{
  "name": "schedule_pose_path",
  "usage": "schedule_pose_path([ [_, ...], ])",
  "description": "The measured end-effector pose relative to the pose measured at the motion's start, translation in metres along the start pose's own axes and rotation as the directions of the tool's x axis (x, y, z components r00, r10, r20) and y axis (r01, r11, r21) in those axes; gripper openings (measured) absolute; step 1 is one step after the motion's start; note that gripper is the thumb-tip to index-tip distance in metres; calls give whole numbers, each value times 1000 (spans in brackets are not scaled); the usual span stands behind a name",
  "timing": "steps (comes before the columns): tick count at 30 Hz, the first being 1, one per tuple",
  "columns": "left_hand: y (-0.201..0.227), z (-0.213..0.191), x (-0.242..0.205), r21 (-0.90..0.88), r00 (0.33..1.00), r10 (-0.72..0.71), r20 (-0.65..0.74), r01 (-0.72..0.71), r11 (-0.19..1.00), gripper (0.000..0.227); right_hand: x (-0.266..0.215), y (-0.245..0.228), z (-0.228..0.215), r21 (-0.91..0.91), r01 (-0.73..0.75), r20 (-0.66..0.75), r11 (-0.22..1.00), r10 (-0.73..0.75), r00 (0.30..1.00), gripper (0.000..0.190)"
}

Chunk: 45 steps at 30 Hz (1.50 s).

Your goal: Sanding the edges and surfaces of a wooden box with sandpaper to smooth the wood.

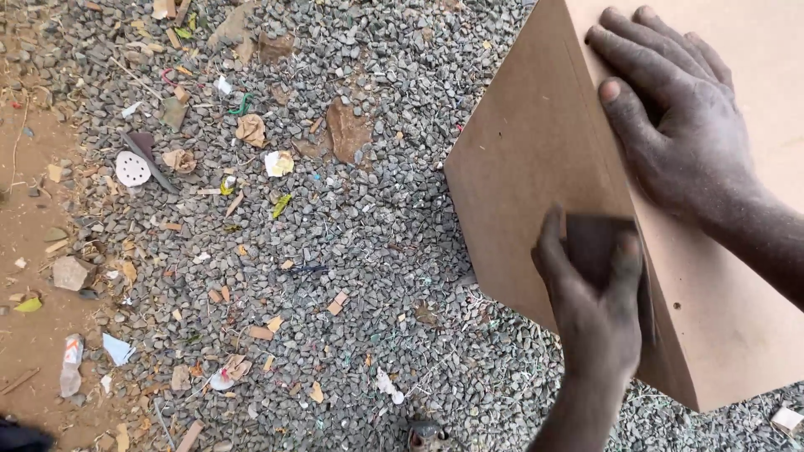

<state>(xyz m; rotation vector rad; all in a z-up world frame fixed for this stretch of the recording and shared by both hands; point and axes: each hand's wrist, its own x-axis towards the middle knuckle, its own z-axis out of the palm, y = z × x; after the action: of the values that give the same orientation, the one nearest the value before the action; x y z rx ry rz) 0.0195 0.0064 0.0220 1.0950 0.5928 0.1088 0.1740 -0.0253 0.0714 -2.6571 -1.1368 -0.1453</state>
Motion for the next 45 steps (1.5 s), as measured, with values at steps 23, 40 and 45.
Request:
schedule_pose_path([
  [23,26,-6,145,-29,997,9,-81,-11,1000,93,10,1,9,13,-41,-28,999,42,999,44],
  [40,-66,-100,-101,96,965,-206,-165,224,970,71,6,-2,20,25,-78,-97,997,80,992,39],
  [45,-76,-136,-69,-103,995,-65,-74,58,993,42,7,-9,25,43,-151,-116,988,155,981,40],
])
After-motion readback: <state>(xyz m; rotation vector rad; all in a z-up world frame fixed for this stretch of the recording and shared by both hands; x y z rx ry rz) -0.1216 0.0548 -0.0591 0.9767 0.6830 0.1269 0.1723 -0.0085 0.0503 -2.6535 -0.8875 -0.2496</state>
